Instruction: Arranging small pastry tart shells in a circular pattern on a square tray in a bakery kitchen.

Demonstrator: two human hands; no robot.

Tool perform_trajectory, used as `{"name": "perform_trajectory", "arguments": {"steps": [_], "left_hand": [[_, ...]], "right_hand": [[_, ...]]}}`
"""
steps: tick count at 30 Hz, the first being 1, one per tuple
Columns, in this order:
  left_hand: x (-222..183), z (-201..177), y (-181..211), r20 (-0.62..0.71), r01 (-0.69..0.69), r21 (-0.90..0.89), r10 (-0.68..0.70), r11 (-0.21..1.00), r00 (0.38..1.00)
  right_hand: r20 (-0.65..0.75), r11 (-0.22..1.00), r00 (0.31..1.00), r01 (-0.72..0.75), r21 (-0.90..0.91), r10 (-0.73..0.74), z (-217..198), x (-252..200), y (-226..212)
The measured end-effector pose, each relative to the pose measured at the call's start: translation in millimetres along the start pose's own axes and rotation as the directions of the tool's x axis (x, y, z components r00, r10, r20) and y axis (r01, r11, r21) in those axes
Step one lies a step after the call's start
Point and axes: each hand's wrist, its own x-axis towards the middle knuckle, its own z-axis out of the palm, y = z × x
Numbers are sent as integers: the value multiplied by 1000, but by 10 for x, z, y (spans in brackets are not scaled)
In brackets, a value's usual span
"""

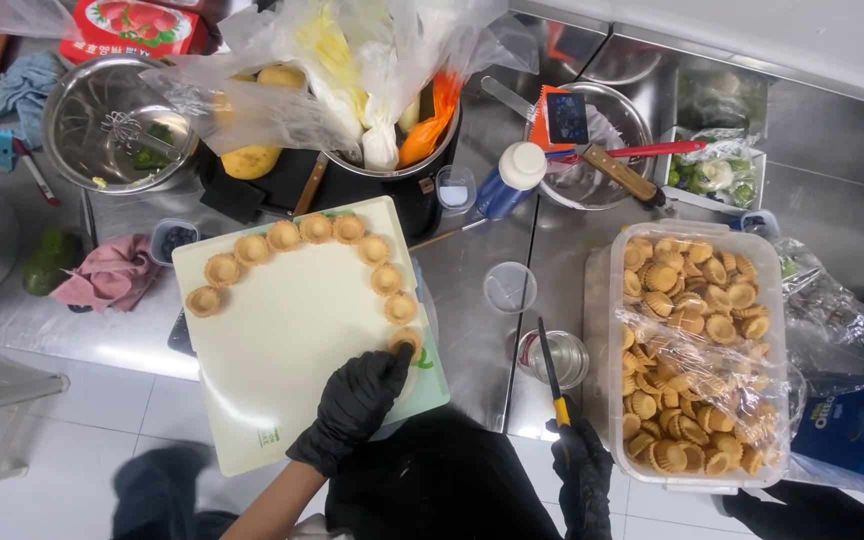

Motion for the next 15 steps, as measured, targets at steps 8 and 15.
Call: {"name": "perform_trajectory", "arguments": {"steps": [8, 15], "left_hand": [[22, 157, 46, -74, 101, -159, -114, 982, 991], [195, 46, 49, 41, 163, -220, -157, 962, 987]], "right_hand": [[-18, 998, 1000, -7, 60, 9, 32, -171, -14], [-8, 1000, 1000, 1, 29, -1, 89, -171, -21]]}}
